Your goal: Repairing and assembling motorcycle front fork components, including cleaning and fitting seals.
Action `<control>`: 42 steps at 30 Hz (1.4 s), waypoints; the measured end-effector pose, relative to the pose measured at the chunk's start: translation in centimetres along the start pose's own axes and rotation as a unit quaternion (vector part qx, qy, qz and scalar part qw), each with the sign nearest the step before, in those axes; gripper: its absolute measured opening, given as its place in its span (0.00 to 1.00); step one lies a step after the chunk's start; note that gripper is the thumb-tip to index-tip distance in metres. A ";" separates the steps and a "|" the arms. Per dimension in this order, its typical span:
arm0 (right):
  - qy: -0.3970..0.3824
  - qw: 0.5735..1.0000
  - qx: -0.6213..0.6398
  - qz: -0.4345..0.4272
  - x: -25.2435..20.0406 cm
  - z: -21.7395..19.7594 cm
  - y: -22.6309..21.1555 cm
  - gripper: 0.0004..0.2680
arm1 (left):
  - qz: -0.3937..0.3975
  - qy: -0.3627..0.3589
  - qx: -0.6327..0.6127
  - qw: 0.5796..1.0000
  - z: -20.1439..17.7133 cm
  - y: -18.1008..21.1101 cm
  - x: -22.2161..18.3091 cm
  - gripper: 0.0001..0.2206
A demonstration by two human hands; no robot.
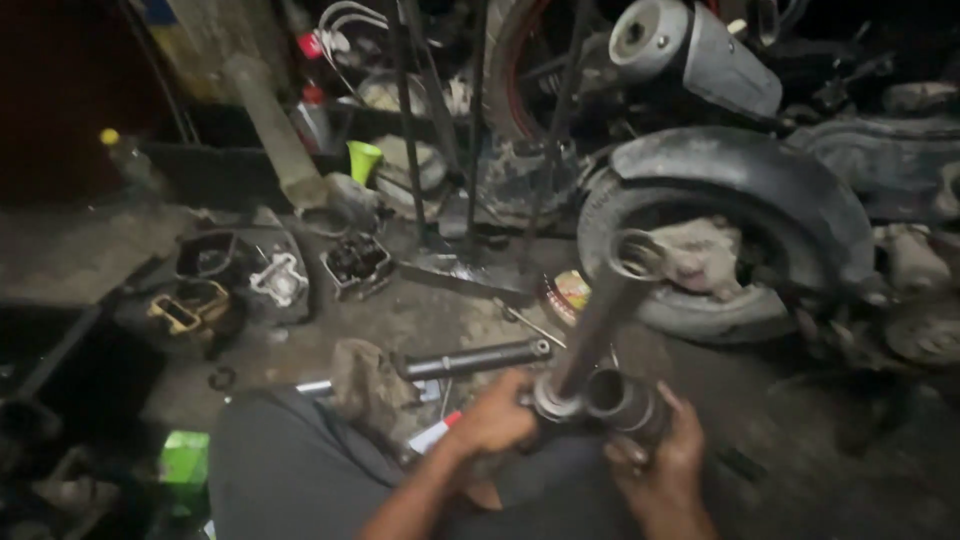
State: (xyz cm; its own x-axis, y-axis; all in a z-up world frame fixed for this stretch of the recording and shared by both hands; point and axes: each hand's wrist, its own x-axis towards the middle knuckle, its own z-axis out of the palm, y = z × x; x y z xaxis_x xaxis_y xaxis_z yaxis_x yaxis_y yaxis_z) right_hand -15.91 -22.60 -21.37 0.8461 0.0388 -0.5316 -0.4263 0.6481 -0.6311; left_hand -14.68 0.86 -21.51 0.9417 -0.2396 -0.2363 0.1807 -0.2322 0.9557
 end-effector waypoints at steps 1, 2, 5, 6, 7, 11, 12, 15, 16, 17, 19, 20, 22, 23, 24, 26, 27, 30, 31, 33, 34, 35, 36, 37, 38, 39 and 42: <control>0.044 0.999 0.007 -0.025 -0.3 1.6 0.0 0.15 | 0.012 -0.013 0.001 1.000 -1.1 0.9 -0.2 0.23; 0.040 0.999 0.009 -0.025 -0.1 0.7 -0.4 0.15 | 0.013 -0.010 0.005 1.000 -1.6 1.9 -0.4 0.23; -0.017 0.999 0.012 -0.048 1.4 -3.3 0.4 0.18 | 0.036 -0.059 -0.054 0.996 -1.9 2.8 -1.2 0.23; -0.002 1.000 0.003 -0.029 3.0 -5.4 1.2 0.17 | 0.080 -0.054 -0.063 0.993 -1.3 2.3 -0.8 0.22; 0.015 1.000 -0.009 -0.011 4.4 -7.8 1.7 0.18 | 0.124 -0.051 -0.074 0.988 -0.4 1.7 -0.3 0.22; -0.089 0.996 0.021 -0.013 1.7 -4.2 2.9 0.26 | 0.164 -0.013 -0.115 0.980 1.6 -0.3 1.3 0.20; -0.028 0.999 0.012 -0.028 -0.7 -1.1 1.9 0.23 | 0.152 0.029 -0.133 0.979 2.4 0.1 1.1 0.21; -0.033 0.999 0.026 -0.029 -0.7 -1.2 2.0 0.20 | 0.154 0.148 -0.118 0.970 2.8 -0.2 0.6 0.24; -0.092 0.995 0.042 -0.020 0.7 -3.0 2.2 0.21 | 0.167 0.221 -0.096 0.956 3.0 -0.4 0.8 0.25; -0.097 0.994 0.043 -0.020 1.7 -4.6 2.7 0.21 | 0.169 0.223 -0.094 0.955 3.4 -1.0 1.4 0.25; -0.389 0.912 0.043 0.122 3.5 -8.8 3.6 0.29 | 0.196 0.342 -0.021 0.919 5.0 -2.4 2.6 0.31; -0.387 0.913 0.042 0.123 2.5 -8.3 3.8 0.29 | 0.194 0.342 -0.024 0.919 5.0 -1.7 2.2 0.31; -0.117 0.987 0.093 -0.060 0.1 -7.2 4.8 0.23 | 0.183 0.334 -0.071 0.922 4.6 -0.3 1.2 0.38; -0.115 0.987 0.096 -0.062 0.7 -8.1 4.9 0.23 | 0.184 0.331 -0.069 0.923 4.0 -0.3 1.1 0.38; -0.112 0.991 0.074 -0.005 1.2 -8.9 5.1 0.24 | 0.174 0.304 -0.066 0.934 3.4 -0.3 1.0 0.39; -0.111 0.991 0.054 0.049 2.1 -8.9 5.8 0.26 | 0.169 0.275 -0.059 0.945 2.6 -0.6 1.5 0.40; -0.141 0.988 0.048 -0.044 2.3 -8.4 6.4 0.25 | 0.164 0.288 -0.013 0.943 2.6 -1.0 2.1 0.42; -0.176 0.962 0.033 -0.204 0.9 -3.1 6.8 0.23 | 0.142 0.317 0.044 0.937 2.9 -1.8 2.7 0.45; -0.181 0.944 0.024 -0.273 0.2 -0.7 6.5 0.21 | 0.128 0.334 0.053 0.933 3.0 -1.8 2.8 0.45; -0.166 0.940 0.005 -0.299 0.6 0.4 6.6 0.21 | 0.127 0.347 0.063 0.927 4.0 -4.7 4.5 0.47; -0.149 0.934 -0.014 -0.325 0.8 0.9 6.6 0.20 | 0.126 0.358 0.073 0.922 4.4 -6.2 5.3 0.49; -0.151 0.934 -0.013 -0.324 0.3 1.7 6.1 0.20 | 0.126 0.360 0.075 0.922 4.5 -6.9 5.4 0.49; -0.129 0.937 -0.025 -0.323 -0.2 2.5 5.6 0.20 | 0.137 0.363 0.080 0.918 4.5 -7.5 5.5 0.52; -0.106 0.940 -0.038 -0.322 -0.9 3.2 5.2 0.21 | 0.147 0.365 0.084 0.915 4.6 -8.3 5.4 0.56; -0.107 0.940 -0.038 -0.321 -1.1 3.8 4.9 0.21 | 0.146 0.366 0.084 0.915 4.2 -7.3 4.4 0.56; -0.118 0.948 -0.024 -0.295 -1.2 4.3 4.6 0.19 | 0.164 0.323 0.027 0.932 3.7 -6.3 3.4 0.53; -0.109 0.966 0.016 -0.233 -1.3 5.2 4.2 0.13 | 0.190 0.233 -0.074 0.951 2.8 -4.3 1.2 0.45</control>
State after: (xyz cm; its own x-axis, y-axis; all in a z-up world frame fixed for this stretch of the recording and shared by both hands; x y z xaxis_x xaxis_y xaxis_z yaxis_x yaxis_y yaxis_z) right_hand -17.20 -15.95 -20.42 0.9925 -0.1065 -0.0600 0.0250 0.6569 -0.7535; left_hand -15.15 -1.02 -26.37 0.9643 0.1718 0.2015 -0.1922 -0.0688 0.9789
